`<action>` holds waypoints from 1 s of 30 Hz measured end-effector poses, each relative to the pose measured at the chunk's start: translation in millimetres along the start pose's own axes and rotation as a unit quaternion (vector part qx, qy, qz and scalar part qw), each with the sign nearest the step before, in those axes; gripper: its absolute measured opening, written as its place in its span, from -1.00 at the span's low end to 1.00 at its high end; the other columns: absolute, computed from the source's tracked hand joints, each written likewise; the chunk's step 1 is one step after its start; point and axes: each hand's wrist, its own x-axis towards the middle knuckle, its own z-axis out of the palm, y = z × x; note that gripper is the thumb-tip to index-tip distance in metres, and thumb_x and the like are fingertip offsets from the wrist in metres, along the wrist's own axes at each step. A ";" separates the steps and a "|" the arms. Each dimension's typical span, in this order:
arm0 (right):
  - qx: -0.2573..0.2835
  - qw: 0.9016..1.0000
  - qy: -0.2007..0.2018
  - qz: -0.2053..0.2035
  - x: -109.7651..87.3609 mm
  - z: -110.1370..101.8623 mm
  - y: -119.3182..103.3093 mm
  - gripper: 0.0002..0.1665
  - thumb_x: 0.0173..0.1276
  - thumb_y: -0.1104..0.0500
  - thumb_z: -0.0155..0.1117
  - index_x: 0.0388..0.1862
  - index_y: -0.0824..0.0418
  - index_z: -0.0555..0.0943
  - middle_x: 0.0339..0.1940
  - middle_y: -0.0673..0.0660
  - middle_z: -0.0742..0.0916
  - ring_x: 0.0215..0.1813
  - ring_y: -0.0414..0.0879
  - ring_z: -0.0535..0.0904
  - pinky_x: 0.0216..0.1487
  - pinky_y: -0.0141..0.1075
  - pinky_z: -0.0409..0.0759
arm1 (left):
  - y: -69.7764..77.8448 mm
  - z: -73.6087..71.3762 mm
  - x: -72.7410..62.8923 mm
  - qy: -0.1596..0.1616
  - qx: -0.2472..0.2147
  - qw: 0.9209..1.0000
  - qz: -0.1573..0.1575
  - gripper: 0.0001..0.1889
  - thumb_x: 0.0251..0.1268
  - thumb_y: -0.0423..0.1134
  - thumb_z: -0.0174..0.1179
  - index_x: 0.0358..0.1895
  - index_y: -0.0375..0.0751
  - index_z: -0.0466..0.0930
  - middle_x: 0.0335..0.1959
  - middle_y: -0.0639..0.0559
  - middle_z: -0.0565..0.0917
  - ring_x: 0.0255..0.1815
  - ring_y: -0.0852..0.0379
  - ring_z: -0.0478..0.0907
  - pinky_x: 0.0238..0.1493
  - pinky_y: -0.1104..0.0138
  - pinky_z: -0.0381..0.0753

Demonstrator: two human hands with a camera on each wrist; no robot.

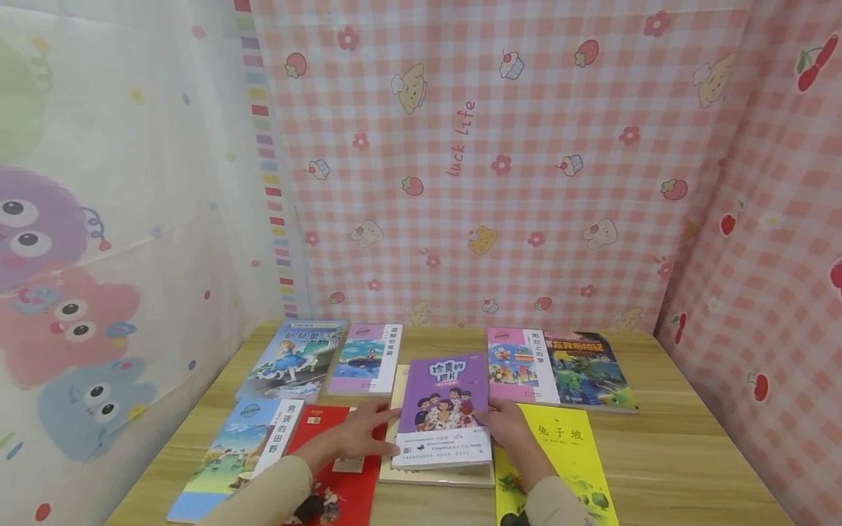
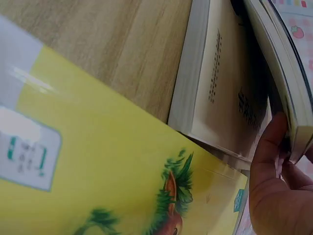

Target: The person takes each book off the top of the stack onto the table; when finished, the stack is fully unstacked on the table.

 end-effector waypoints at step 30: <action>0.032 0.999 -0.044 -0.009 -10.8 -90.2 6.9 -0.24 0.51 0.36 -0.01 0.59 0.35 -0.01 0.18 0.39 0.60 -0.14 0.03 0.69 -0.17 -0.08 0.66 | 24.8 10.5 5.5 0.000 0.122 0.991 0.048 -0.16 0.10 0.04 0.46 0.45 -0.17 0.36 0.50 -0.13 0.22 0.52 -0.14 0.08 0.46 -0.05 0.13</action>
